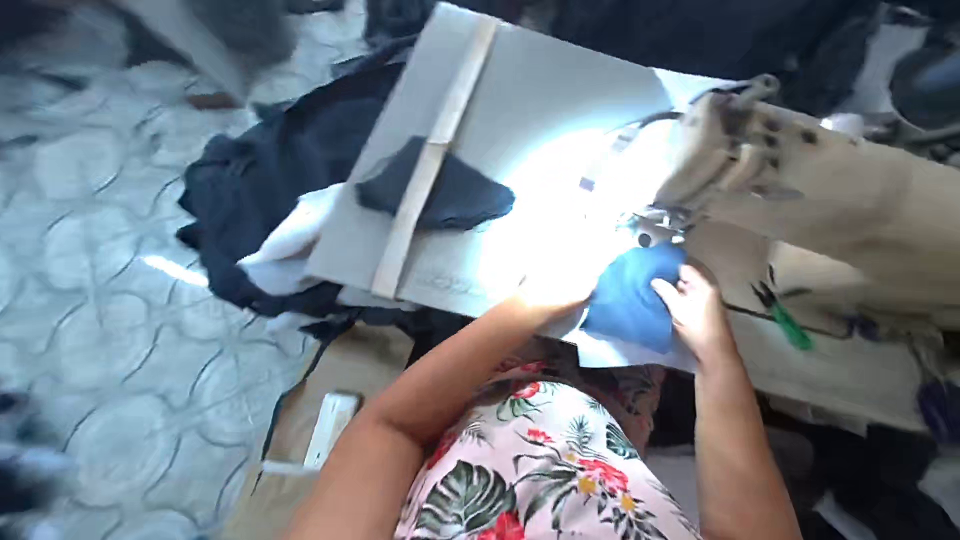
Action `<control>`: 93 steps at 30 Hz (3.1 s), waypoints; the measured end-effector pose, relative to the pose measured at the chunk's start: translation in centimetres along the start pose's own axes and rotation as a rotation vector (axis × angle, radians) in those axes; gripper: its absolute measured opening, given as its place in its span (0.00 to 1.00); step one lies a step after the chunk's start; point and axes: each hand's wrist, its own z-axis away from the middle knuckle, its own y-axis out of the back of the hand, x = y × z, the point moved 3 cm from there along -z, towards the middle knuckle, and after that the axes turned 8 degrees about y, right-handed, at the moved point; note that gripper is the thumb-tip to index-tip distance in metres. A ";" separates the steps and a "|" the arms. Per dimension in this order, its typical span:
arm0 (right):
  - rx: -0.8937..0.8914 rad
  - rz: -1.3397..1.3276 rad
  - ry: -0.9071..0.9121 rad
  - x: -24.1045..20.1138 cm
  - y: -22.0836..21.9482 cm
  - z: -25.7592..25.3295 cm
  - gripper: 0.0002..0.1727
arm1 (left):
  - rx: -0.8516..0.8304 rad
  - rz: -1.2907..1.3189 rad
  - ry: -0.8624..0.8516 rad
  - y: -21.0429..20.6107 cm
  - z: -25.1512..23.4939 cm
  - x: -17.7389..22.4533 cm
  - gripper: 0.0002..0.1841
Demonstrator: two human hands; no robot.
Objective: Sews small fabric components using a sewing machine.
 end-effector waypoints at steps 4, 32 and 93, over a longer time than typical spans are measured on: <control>-0.249 -0.190 0.166 0.6 0.8 -1.7 0.12 | 0.278 -0.110 -0.250 -1.8 -1.2 -0.7 0.29; -0.455 0.032 0.214 0.5 0.9 -3.9 0.15 | 0.444 -0.091 -0.596 0.3 0.2 1.8 0.12; 0.379 0.565 0.242 3.7 -0.3 12.9 0.18 | 0.371 -0.093 -0.463 -2.0 -1.3 -0.5 0.25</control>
